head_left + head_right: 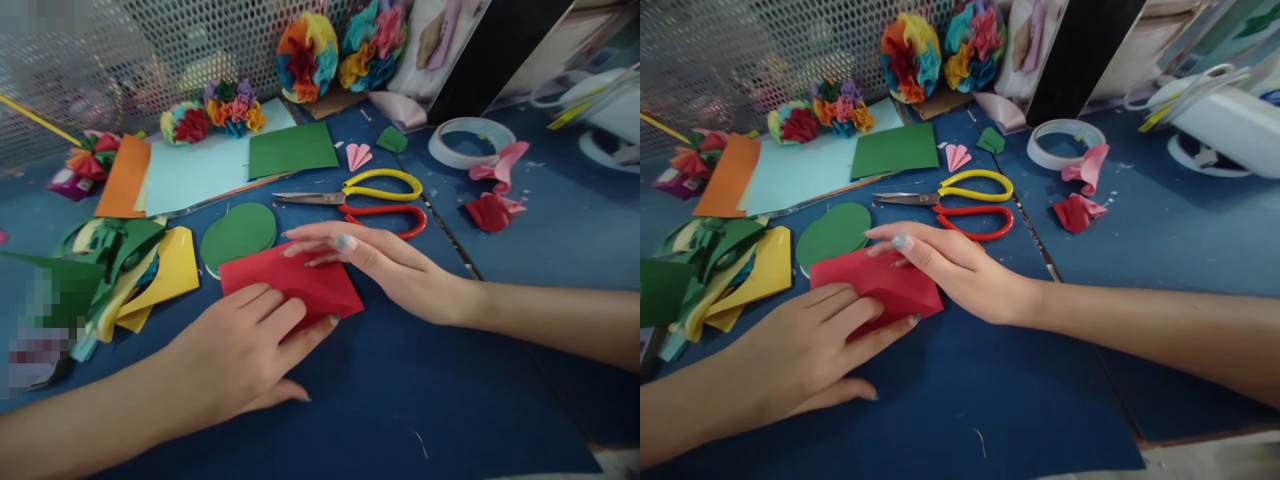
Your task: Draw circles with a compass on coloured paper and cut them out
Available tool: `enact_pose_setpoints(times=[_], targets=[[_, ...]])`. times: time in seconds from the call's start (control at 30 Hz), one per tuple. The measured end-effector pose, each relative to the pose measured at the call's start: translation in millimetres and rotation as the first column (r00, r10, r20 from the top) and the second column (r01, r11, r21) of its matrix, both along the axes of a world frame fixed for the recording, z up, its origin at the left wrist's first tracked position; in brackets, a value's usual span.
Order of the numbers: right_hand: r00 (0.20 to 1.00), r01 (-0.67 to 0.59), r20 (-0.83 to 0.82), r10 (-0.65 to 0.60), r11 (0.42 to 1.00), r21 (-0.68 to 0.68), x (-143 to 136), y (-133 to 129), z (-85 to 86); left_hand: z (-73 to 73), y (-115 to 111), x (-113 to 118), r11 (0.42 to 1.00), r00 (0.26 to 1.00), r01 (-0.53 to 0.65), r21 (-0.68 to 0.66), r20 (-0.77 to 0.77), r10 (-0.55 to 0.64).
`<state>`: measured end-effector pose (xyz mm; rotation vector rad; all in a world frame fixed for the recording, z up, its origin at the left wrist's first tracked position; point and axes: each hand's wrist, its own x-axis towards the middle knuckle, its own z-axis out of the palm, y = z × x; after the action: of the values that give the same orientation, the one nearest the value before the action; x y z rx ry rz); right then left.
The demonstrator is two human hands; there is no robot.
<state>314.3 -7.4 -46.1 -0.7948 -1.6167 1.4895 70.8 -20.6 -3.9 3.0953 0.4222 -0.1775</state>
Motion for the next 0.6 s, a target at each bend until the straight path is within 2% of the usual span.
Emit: enact_pose_setpoints(times=[0.13, 0.2, 0.3, 0.37, 0.43, 0.5, 0.57, 0.6], targets=[[0.999, 0.002, 0.034, -0.005, 0.997, 0.078, -0.2, 1.0, -2.8, -0.1, 0.9, 8.9, 0.998, 0.999, 0.017, 0.055, -0.029, -0.015], [0.998, -0.025, 0.057, 0.016, 0.987, 0.16, -0.6, 0.7, -4.2, -2.2, 0.1, 11.2, 0.996, 1.0, 0.016, 0.083, -0.025, -0.014], [0.983, -0.118, 0.168, 0.069, 0.945, 0.304, -2.5, -2.1, -4.9, -8.9, -1.9, 15.8, 0.989, 1.0, 0.014, 0.149, 0.016, -0.017], [0.962, -0.141, 0.27, 0.032, 0.908, 0.395, -5.1, -5.2, -2.6, -14.4, -3.3, 19.6, 0.978, 0.998, 0.021, 0.207, 0.052, -0.032], [0.928, -0.106, 0.36, -0.096, 0.858, 0.503, -7.1, -10.1, 4.0, -18.3, -5.0, 20.6, 0.973, 0.999, -0.004, 0.23, 0.044, -0.006], [0.855, -0.098, 0.455, -0.249, 0.783, 0.614, -5.9, -21.1, 16.0, -19.6, -8.1, 15.2, 0.976, 0.999, -0.025, 0.216, 0.047, 0.016], [0.757, -0.186, 0.548, -0.356, 0.687, 0.703, 1.2, -43.6, 30.2, -19.2, -14.0, 2.1, 0.983, 0.994, -0.056, 0.176, 0.098, 0.039], [0.732, -0.225, 0.559, -0.39, 0.636, 0.738, 7.0, -60.1, 36.1, -18.9, -18.1, -6.6, 0.985, 0.988, -0.082, 0.149, 0.142, 0.061]])
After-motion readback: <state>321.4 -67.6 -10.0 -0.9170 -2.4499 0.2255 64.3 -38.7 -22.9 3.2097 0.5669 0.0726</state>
